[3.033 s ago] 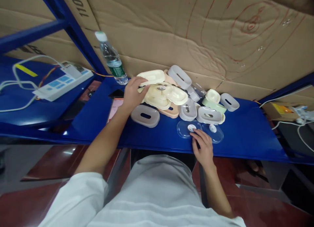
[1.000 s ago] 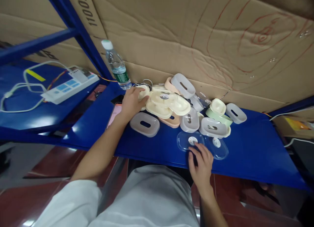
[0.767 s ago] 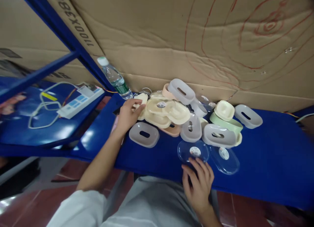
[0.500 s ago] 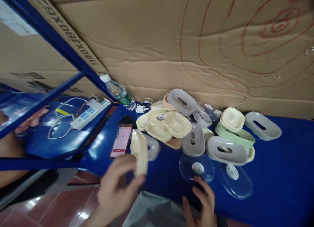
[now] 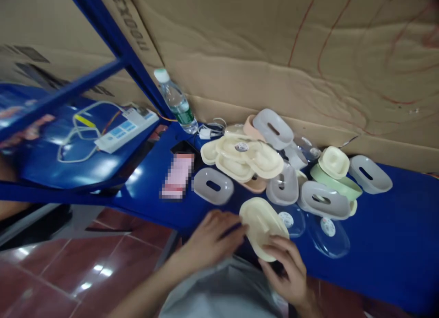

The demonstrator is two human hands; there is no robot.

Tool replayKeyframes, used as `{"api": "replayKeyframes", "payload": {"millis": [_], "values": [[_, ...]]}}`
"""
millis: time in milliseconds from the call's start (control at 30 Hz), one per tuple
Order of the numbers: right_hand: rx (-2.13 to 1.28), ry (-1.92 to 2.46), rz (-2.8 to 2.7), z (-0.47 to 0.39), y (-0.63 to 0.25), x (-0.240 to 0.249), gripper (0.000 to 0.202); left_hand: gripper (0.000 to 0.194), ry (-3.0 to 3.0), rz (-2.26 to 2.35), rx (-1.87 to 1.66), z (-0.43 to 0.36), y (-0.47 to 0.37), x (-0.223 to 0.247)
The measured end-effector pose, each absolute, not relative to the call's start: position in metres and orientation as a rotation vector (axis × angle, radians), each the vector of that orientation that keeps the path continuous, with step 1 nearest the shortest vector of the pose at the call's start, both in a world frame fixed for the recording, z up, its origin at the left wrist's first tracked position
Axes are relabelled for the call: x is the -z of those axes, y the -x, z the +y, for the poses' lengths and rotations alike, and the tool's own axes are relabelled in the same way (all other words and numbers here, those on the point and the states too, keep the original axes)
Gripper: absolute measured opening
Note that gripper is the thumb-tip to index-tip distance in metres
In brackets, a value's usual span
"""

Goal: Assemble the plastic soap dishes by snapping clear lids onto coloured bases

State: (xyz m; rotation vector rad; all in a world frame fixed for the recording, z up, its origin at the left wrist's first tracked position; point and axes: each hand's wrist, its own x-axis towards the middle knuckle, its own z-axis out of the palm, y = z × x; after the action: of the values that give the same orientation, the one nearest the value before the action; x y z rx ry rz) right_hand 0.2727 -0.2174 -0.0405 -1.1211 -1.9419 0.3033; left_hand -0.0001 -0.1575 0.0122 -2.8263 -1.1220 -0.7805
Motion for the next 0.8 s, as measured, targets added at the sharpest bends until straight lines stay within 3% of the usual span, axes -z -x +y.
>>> {"api": "replayKeyframes", "payload": {"millis": [167, 367, 600, 800], "values": [[-0.316, 1.150, -2.016, -0.220, -0.254, 0.035, 0.022, 0.069, 2.693, -1.375, 1.064, -0.151, 0.034, -0.008], [-0.624, 1.127, -2.209, -0.206, -0.255, 0.014, 0.016, 0.061, 2.703, -1.329, 0.924, -0.145, 0.043, 0.005], [-0.499, 1.118, -2.293, -0.202, -0.245, 0.028, 0.020, 0.032, 2.633, -1.545, 0.884, -0.114, 0.055, 0.022], [-0.535, 1.185, -2.269, -0.205, -0.240, 0.035, 0.029, 0.027, 2.648, -1.524, 1.127, -0.121, 0.053, 0.013]]}}
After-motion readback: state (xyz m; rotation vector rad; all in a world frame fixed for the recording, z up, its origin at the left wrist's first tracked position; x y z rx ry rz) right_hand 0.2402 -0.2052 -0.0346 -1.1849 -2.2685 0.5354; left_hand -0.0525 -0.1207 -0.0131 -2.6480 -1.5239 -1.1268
